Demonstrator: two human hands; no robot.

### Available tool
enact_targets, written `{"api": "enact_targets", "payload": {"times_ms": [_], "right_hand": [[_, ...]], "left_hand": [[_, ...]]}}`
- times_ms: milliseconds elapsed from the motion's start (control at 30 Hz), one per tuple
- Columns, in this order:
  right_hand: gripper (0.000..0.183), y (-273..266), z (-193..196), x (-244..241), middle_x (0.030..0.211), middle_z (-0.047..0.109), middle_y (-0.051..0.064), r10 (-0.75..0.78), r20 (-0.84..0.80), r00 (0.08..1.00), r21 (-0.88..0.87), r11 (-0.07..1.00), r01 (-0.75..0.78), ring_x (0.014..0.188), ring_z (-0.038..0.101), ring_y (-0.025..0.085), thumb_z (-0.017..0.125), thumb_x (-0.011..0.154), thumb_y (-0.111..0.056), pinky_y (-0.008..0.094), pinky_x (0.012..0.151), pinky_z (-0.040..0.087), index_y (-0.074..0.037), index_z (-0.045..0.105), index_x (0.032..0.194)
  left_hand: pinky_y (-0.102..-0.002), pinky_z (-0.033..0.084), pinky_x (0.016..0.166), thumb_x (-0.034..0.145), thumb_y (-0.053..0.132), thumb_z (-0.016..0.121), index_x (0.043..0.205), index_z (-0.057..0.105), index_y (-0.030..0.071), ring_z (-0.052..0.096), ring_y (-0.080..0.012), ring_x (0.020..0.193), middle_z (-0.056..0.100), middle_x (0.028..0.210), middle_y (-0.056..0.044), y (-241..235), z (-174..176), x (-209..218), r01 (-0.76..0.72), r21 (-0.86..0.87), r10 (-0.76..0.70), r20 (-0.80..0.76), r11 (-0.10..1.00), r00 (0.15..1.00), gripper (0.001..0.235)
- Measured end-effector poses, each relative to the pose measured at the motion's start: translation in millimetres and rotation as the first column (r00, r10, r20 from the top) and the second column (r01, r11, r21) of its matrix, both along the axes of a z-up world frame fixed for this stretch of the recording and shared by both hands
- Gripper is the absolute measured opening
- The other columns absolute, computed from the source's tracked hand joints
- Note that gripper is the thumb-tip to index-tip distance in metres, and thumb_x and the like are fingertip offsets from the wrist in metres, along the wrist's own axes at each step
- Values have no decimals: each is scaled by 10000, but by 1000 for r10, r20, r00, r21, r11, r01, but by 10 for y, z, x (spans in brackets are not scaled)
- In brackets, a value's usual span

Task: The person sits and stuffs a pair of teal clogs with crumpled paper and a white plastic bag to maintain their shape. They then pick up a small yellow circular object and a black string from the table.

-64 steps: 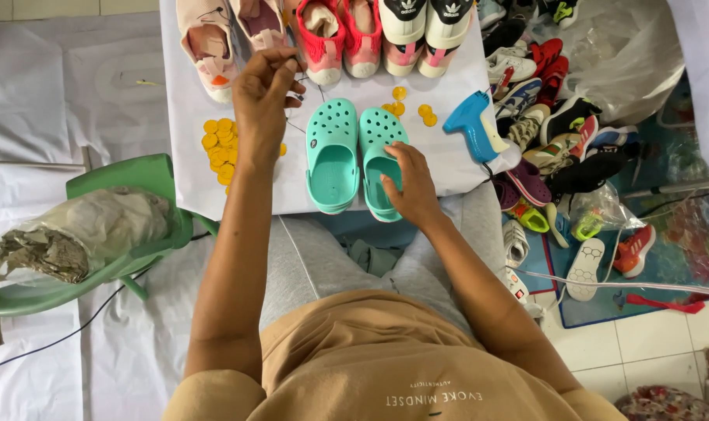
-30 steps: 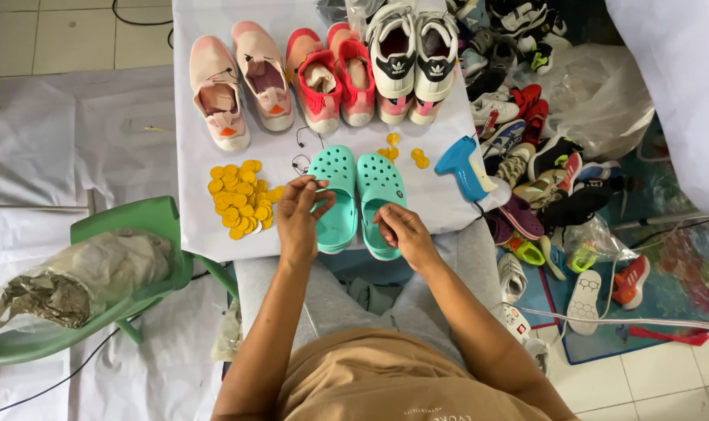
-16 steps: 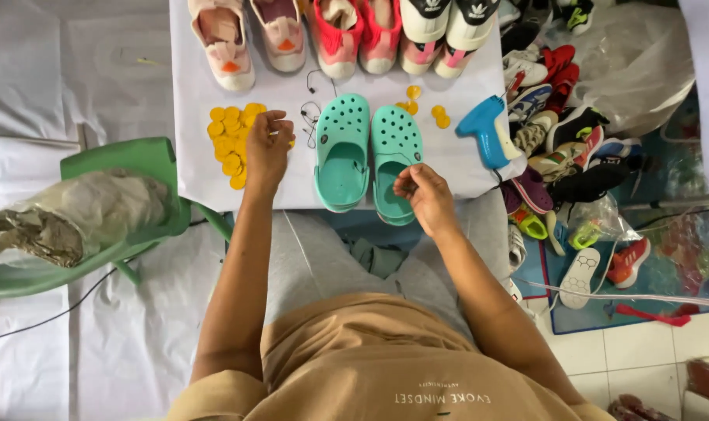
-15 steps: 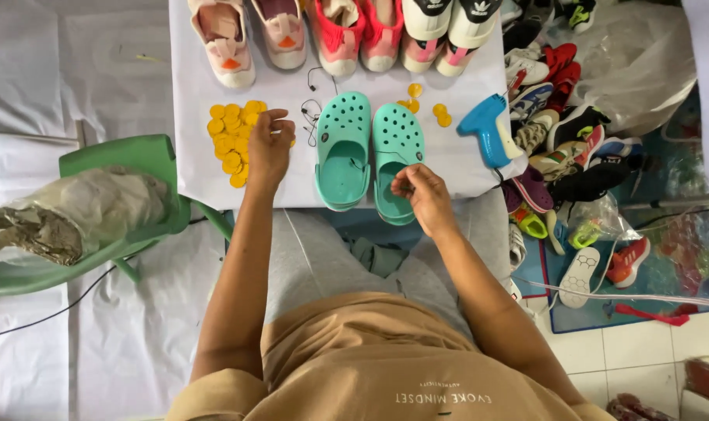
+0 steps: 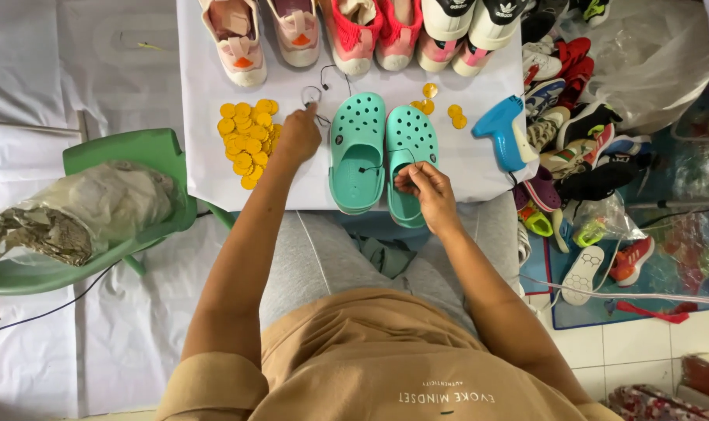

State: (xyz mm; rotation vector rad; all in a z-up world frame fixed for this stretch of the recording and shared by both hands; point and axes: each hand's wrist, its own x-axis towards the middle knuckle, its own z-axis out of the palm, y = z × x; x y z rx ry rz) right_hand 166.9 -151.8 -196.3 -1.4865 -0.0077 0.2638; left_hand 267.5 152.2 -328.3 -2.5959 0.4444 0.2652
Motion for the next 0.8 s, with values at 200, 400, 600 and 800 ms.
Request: {"api": "enact_targets", "payload": {"times_ms": [200, 400, 600, 800], "right_hand": [[255, 53, -39, 29, 876, 723, 138, 9, 108, 994, -75, 997, -1, 874, 711, 174, 557, 1069, -186, 323, 807, 616, 15, 696, 998], [266, 52, -121, 51, 856, 719, 154, 11, 159, 987, -113, 994, 7, 842, 716, 191, 556, 1072, -186, 351, 782, 625, 29, 695, 1000], [270, 49, -97, 31, 850, 728, 146, 23, 159, 987, -148, 989, 0, 818, 726, 184, 558, 1072, -207, 347, 789, 619, 11, 704, 1006], [238, 50, -95, 32, 835, 734, 155, 14, 160, 987, -120, 993, 5, 818, 728, 191, 563, 1059, -167, 350, 790, 622, 9, 708, 990]], "left_hand": [[-342, 582, 854, 803, -33, 604, 1170, 696, -14, 671, -319, 1062, 685, 1192, -195, 197, 984, 7, -217, -423, 239, -1, 880, 971, 379], [-454, 593, 841, 738, -162, 514, 1340, 657, 73, 529, -363, 1255, 584, 1352, -134, -140, 1491, -108, -183, -722, 276, 12, 668, 961, 663], [-669, 172, 1198, 1022, 145, 494, 1596, 373, 112, 183, -346, 1555, 248, 1691, -106, -84, 1037, -57, -192, -566, 126, -154, 801, 980, 588], [-662, 50, 1213, 1009, 114, 457, 1515, 508, 67, 271, -346, 1546, 420, 1615, -180, 162, 1026, -299, -167, -233, 169, -11, 958, 986, 511]]}}
